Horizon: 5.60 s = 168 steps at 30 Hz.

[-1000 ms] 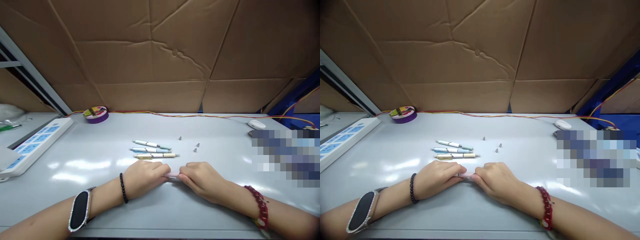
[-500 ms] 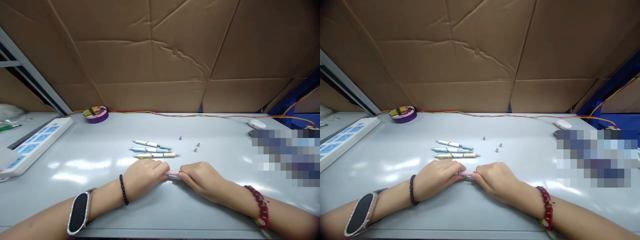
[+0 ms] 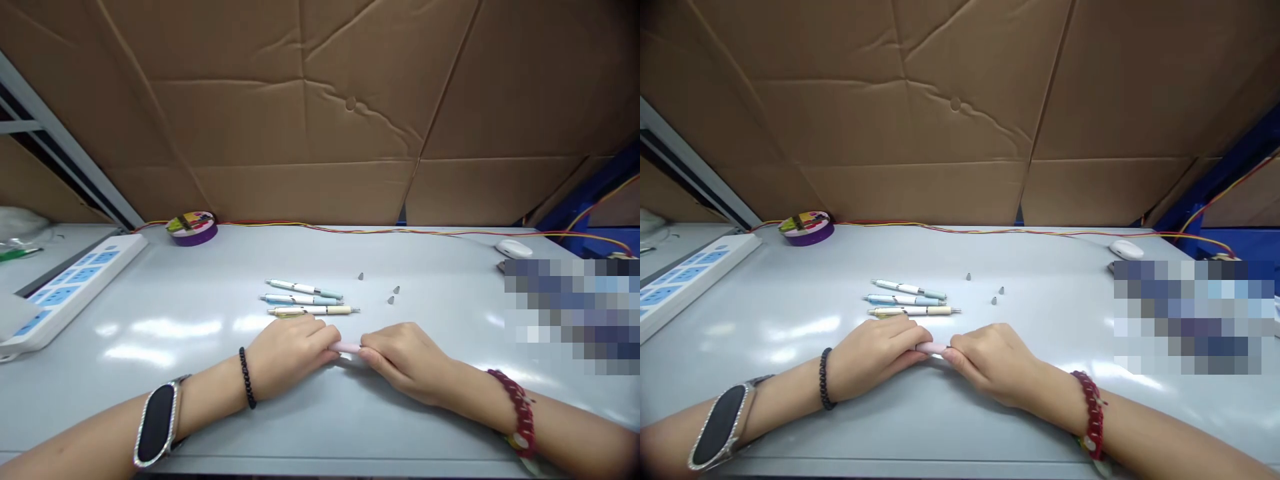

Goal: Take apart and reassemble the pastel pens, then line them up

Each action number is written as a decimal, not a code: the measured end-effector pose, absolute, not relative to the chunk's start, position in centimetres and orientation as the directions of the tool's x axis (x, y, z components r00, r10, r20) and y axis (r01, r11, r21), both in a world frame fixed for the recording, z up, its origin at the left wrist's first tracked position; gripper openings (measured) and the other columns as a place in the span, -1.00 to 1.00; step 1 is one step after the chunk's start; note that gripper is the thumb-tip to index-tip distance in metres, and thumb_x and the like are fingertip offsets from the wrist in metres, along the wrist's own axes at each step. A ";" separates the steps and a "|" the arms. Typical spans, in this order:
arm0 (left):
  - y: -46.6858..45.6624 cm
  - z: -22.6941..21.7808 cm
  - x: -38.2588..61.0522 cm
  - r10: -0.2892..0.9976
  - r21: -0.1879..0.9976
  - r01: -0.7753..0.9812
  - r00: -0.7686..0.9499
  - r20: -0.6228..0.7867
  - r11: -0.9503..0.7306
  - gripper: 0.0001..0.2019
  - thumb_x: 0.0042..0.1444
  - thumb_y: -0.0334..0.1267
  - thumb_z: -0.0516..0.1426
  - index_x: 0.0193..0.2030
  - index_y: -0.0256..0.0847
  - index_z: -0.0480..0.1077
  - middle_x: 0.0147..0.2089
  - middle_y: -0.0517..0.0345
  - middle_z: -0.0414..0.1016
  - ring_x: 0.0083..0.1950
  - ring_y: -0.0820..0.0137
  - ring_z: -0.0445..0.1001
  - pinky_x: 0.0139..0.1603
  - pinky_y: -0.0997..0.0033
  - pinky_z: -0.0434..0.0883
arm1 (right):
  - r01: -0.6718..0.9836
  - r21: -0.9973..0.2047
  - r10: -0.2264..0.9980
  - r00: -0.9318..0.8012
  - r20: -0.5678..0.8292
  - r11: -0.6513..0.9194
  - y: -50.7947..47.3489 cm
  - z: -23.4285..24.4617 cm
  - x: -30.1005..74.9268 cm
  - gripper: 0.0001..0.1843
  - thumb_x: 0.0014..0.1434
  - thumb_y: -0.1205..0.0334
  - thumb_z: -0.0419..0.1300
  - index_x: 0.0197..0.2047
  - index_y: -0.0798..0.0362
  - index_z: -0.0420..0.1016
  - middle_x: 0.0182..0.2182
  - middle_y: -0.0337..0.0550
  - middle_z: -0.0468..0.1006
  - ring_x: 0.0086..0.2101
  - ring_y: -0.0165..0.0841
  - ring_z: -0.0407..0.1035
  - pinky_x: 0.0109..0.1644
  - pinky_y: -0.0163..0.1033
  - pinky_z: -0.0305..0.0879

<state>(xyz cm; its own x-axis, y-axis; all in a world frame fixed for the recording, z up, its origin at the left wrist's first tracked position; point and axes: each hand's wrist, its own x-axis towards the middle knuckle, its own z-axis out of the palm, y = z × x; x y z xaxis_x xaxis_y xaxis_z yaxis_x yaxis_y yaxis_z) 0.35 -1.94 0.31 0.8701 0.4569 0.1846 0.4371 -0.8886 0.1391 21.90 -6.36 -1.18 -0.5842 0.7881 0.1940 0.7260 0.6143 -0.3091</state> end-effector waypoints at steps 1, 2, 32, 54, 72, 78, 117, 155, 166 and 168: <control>-1.9 0.4 0.3 0.450 0.140 0.430 0.874 0.186 -0.892 -0.71 0.29 -0.19 -0.15 -0.28 -0.22 0.31 -0.40 0.16 0.40 -0.36 0.40 0.36 -0.41 0.47 0.25 | 0.730 -0.306 0.790 -0.586 0.182 0.611 -6.4 -1.2 21.9 -0.48 0.32 0.09 -0.31 -0.57 0.06 0.21 -0.69 -0.31 0.29 -0.67 -0.50 0.03 -0.54 -0.33 -0.12; -1.8 0.4 0.3 0.446 0.140 0.426 0.876 0.185 -0.894 -0.73 0.28 -0.20 -0.15 -0.27 -0.22 0.32 -0.39 0.15 0.40 -0.35 0.39 0.36 -0.39 0.47 0.26 | 0.736 -0.296 0.792 -0.584 0.176 0.609 -6.4 -1.2 22.0 -0.46 0.32 0.09 -0.31 -0.58 0.06 0.21 -0.70 -0.31 0.29 -0.68 -0.50 0.03 -0.54 -0.33 -0.13; -0.1 0.6 -0.2 0.488 -0.052 0.527 0.816 0.308 -0.848 -0.76 0.25 -0.22 -0.11 -0.13 -0.22 0.32 -0.25 0.06 0.38 -0.23 0.31 0.32 -0.25 0.34 0.28 | 0.951 0.161 0.861 -0.308 0.406 0.264 -4.3 0.3 24.1 -0.78 0.23 0.25 -0.07 -0.22 0.08 0.38 -0.32 -0.09 0.43 -0.42 -0.37 0.30 -0.56 -0.32 -0.02; 0.6 -0.1 -0.3 0.708 0.445 0.598 0.695 0.126 -0.667 -0.86 0.22 -0.29 -0.06 -0.31 -0.20 0.27 -0.23 0.13 0.26 -0.17 0.34 0.25 -0.15 0.34 0.26 | 0.856 -0.175 0.848 -0.416 0.329 0.487 -4.7 -1.2 23.4 -0.85 0.20 0.41 -0.04 -0.28 0.07 0.33 -0.36 -0.15 0.44 -0.39 -0.38 0.33 -0.37 -0.29 0.28; -0.8 1.1 0.3 0.666 0.438 0.521 0.681 0.304 -0.733 -0.80 0.24 -0.30 -0.17 -0.36 -0.20 0.18 -0.39 0.17 0.33 -0.38 0.40 0.28 -0.35 0.43 0.25 | 0.538 -0.465 0.653 -0.228 0.722 0.703 -5.9 -0.5 22.6 -0.71 0.07 0.47 0.15 -0.14 -0.02 0.33 -0.32 -0.21 0.54 -0.28 -0.37 0.46 -0.18 -0.25 0.45; -0.8 0.9 0.1 0.659 0.453 0.509 0.699 0.279 -0.732 -0.82 0.25 -0.28 -0.15 -0.33 -0.19 0.19 -0.40 0.22 0.36 -0.43 0.45 0.32 -0.44 0.51 0.25 | 0.530 -0.458 0.652 -0.263 0.711 0.713 -5.9 -0.5 22.5 -0.71 0.06 0.49 0.15 -0.15 0.00 0.34 -0.32 -0.22 0.54 -0.29 -0.40 0.46 -0.18 -0.29 0.45; -1.3 0.4 -0.2 0.518 0.307 0.423 0.762 0.389 -0.853 -0.84 0.20 -0.22 -0.02 -0.17 -0.20 0.30 -0.26 0.13 0.40 -0.40 0.49 0.36 -0.47 0.55 0.28 | 0.537 -0.309 0.557 -0.393 0.732 0.785 -6.1 0.1 22.4 -0.81 0.12 0.42 0.12 -0.18 0.00 0.35 -0.36 -0.22 0.57 -0.35 -0.43 0.49 -0.27 -0.36 0.47; -1.7 0.6 0.2 0.529 0.243 0.469 0.739 0.417 -0.849 -0.80 0.25 -0.21 -0.07 -0.21 -0.21 0.32 -0.31 0.15 0.40 -0.34 0.43 0.37 -0.37 0.50 0.32 | 0.524 -0.351 0.582 -0.383 0.717 0.776 -6.1 -0.7 22.4 -0.81 0.11 0.45 0.13 -0.20 0.03 0.34 -0.32 -0.18 0.57 -0.28 -0.43 0.48 -0.21 -0.38 0.45; -2.2 0.8 0.4 0.528 0.211 0.485 0.761 0.376 -0.849 -0.75 0.27 -0.25 -0.15 -0.21 -0.23 0.33 -0.26 0.08 0.38 -0.28 0.37 0.35 -0.34 0.45 0.34 | 0.548 -0.398 0.638 -0.362 0.680 0.736 -6.0 -1.1 22.2 -0.83 0.12 0.41 0.14 -0.19 0.03 0.33 -0.33 -0.20 0.56 -0.31 -0.43 0.47 -0.22 -0.38 0.43; -2.0 0.7 0.5 0.512 0.191 0.478 0.752 0.415 -0.857 -0.75 0.28 -0.24 -0.14 -0.25 -0.23 0.32 -0.30 0.10 0.41 -0.29 0.37 0.35 -0.32 0.44 0.32 | 0.551 -0.385 0.635 -0.387 0.668 0.740 -6.0 -1.2 22.3 -0.81 0.13 0.42 0.13 -0.17 0.02 0.32 -0.31 -0.19 0.55 -0.29 -0.42 0.47 -0.21 -0.38 0.43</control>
<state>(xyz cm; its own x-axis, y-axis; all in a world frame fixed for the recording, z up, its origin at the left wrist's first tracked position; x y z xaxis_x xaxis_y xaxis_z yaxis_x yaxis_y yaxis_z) 0.48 -2.03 0.70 0.7522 0.5118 0.4151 0.4780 -0.8574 0.1910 22.26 -6.02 -1.16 -0.3866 0.6354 0.6684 0.5511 0.7403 -0.3850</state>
